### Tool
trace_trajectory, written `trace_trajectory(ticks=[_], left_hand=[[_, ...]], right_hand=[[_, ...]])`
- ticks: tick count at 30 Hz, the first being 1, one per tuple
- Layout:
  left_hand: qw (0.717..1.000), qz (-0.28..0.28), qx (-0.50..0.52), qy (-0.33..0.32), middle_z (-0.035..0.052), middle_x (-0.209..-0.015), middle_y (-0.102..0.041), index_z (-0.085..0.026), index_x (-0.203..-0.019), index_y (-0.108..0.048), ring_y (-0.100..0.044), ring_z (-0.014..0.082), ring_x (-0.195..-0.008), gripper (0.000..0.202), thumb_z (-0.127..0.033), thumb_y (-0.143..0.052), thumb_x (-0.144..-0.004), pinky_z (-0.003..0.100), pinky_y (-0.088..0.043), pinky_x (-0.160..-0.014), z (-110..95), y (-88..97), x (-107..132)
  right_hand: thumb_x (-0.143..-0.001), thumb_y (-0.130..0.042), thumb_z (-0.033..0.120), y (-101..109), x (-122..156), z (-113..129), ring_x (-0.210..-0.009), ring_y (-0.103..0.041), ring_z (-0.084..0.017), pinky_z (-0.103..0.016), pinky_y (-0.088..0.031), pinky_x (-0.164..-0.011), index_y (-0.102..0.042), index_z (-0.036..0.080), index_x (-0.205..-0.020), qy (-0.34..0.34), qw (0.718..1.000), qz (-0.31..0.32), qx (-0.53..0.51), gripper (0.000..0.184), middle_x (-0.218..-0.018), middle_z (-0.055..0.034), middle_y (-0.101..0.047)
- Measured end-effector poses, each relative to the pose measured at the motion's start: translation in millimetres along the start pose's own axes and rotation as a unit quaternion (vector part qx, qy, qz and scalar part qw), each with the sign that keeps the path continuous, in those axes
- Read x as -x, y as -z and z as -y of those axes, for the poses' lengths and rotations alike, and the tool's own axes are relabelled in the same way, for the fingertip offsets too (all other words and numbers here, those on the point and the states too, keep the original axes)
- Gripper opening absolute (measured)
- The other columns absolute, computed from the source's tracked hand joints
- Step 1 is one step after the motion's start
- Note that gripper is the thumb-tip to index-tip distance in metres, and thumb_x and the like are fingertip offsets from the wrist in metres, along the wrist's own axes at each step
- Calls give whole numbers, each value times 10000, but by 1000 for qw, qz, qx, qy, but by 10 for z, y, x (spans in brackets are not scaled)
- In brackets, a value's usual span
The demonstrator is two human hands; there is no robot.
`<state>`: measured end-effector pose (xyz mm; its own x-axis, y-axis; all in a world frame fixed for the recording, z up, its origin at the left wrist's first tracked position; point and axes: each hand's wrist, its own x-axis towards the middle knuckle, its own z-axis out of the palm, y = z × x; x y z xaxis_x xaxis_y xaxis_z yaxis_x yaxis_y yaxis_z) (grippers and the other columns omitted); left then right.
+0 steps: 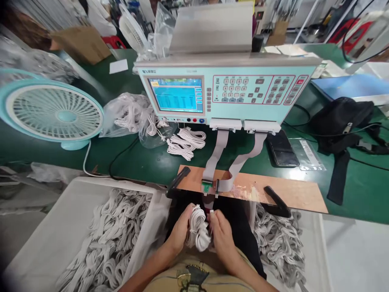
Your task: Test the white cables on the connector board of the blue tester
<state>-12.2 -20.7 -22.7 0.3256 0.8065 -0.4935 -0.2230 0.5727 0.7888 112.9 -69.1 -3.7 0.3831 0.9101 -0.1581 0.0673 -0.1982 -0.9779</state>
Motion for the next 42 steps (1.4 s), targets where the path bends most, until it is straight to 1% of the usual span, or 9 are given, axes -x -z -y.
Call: trace_trajectory(ticks=[3, 6, 10, 14, 17, 25, 33, 38, 42], left_hand=[[1000, 25, -5, 13, -34, -621, -480, -161, -687, -490, -443, 88, -551, 397, -543, -595, -706, 207, -399, -534, -22, -14, 24], [997, 78, -14, 5, -34, -617, -457, -166, -688, -465, -424, 79, -518, 389, -540, -550, -748, 194, -370, -489, -54, -73, 56], [992, 114, -43, -13, -35, -582, -418, -154, -648, -471, -374, 65, -516, 385, -510, -587, -736, 175, -315, -496, -24, -192, 119], [991, 134, -11, 19, -27, -607, -426, -153, -645, -482, -370, 70, -537, 350, -471, -610, -718, 182, -312, -523, 90, -356, 209], [986, 152, 30, 57, -33, -612, -406, -152, -627, -465, -367, 71, -548, 291, -380, -634, -686, 184, -315, -532, 129, -447, 284], [993, 103, 50, 15, -51, -604, -354, -157, -613, -411, -337, 65, -553, 292, -335, -638, -656, 180, -292, -524, 137, -432, 361], [983, 103, -125, -88, 20, -704, -545, -140, -727, -596, -488, 126, -659, 235, -354, -511, -773, 208, -386, -605, -10, -279, 117], [949, 77, -224, -209, 54, -824, -621, -159, -826, -675, -542, 163, -772, 226, -324, -527, -780, 235, -425, -716, -114, -219, -38], [959, 83, -201, -180, 48, -767, -625, -142, -887, -662, -557, 147, -644, 249, -327, -550, -764, 251, -463, -617, -45, -219, -137]], right_hand=[[-814, -433, 514, 377, 27, -70, -541, -390, -155, -251, -334, -499, -439, 208, -621, -17, 998, -35, 43, 362, -572, 18, -408], [-805, -395, 470, 1044, 36, -288, -574, -452, -191, -282, -357, -547, -501, 209, -633, -22, 981, -43, 187, 330, -592, -13, -478], [-728, -475, 424, 1566, 128, -541, -574, -484, -226, -349, -370, -580, -587, 208, -691, 6, 901, -87, 425, 246, -678, -64, -537], [-845, -441, 377, 1150, 205, -386, -740, -553, -220, -331, -426, -691, -627, 208, -907, 112, 956, 31, 270, 259, -850, -74, -592], [-870, -466, 363, 737, 205, -180, -637, -534, -176, -266, -427, -588, -607, 197, -821, 111, 979, 123, 118, 223, -707, -21, -580], [-873, -467, 255, 563, 203, -79, -671, -510, -172, -268, -402, -610, -619, 196, -897, 297, 915, 206, 179, 165, -743, -49, -565], [-867, -468, 385, 394, -74, -92, -586, -440, -141, -239, -383, -563, -515, 192, -737, 153, 984, 95, 16, 238, -635, 17, -475], [-800, -570, 434, 269, -267, -127, -542, -407, -122, -226, -360, -527, -540, 172, -696, 105, 991, 51, -58, 283, -585, 33, -449], [-771, -604, 436, 231, -307, -92, -542, -431, -126, -228, -372, -521, -578, 159, -708, 71, 994, 26, -80, 285, -602, 19, -502]])
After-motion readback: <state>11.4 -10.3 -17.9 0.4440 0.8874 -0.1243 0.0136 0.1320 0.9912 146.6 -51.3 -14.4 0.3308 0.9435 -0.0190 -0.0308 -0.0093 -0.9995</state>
